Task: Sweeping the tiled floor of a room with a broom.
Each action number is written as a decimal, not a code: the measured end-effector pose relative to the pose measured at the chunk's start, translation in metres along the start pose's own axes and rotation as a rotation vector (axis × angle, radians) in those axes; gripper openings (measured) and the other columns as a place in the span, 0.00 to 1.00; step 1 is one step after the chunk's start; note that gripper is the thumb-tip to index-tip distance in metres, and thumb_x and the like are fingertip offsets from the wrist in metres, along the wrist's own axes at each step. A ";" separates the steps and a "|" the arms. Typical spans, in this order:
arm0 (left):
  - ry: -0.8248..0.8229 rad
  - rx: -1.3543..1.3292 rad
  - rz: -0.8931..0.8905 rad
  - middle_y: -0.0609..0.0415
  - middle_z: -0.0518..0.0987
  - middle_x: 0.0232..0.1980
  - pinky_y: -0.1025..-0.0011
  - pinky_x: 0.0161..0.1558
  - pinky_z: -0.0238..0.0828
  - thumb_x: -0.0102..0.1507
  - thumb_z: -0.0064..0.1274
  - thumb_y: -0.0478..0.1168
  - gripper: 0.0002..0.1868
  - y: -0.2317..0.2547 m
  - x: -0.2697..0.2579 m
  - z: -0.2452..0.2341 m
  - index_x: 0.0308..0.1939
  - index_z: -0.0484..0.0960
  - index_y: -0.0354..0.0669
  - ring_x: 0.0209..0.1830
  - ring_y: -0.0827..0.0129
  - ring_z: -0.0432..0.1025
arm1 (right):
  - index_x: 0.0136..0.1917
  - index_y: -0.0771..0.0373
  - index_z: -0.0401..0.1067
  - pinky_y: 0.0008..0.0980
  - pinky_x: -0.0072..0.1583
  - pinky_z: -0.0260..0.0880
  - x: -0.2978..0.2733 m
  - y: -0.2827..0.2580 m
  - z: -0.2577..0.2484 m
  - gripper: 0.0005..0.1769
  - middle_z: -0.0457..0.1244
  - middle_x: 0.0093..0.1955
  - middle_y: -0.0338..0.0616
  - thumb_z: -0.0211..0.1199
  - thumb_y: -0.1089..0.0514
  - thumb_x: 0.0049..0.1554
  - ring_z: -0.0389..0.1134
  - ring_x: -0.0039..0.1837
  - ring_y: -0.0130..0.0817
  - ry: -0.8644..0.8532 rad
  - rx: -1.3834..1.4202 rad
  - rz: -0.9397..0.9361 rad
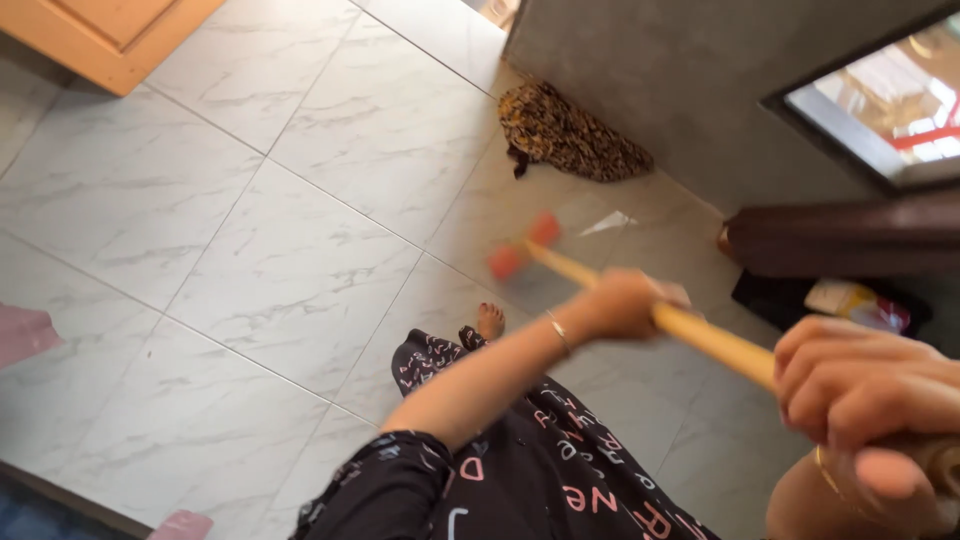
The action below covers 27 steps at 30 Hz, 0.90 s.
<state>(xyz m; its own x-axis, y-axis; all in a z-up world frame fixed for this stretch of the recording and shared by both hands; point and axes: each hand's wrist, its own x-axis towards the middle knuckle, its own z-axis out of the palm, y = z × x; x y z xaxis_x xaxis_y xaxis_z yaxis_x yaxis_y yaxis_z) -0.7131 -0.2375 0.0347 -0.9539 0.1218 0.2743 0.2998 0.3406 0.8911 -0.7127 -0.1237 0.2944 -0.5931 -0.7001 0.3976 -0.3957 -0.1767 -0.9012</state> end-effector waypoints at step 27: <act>0.720 0.668 -0.182 0.51 0.80 0.40 0.56 0.50 0.71 0.53 0.61 0.42 0.10 -0.118 -0.013 -0.116 0.35 0.78 0.46 0.52 0.52 0.74 | 0.36 0.61 0.68 0.44 0.65 0.73 0.019 0.138 0.023 0.15 0.67 0.40 0.40 0.73 0.56 0.56 0.74 0.52 0.38 -0.312 -0.291 -0.117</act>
<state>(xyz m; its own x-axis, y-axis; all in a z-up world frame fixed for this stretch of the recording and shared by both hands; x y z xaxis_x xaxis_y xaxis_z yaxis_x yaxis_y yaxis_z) -0.7375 -0.3878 -0.0318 -0.7013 -0.5031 0.5050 -0.1154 0.7792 0.6160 -0.7623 -0.1776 0.1739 -0.3106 -0.8702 0.3826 -0.6547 -0.0959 -0.7498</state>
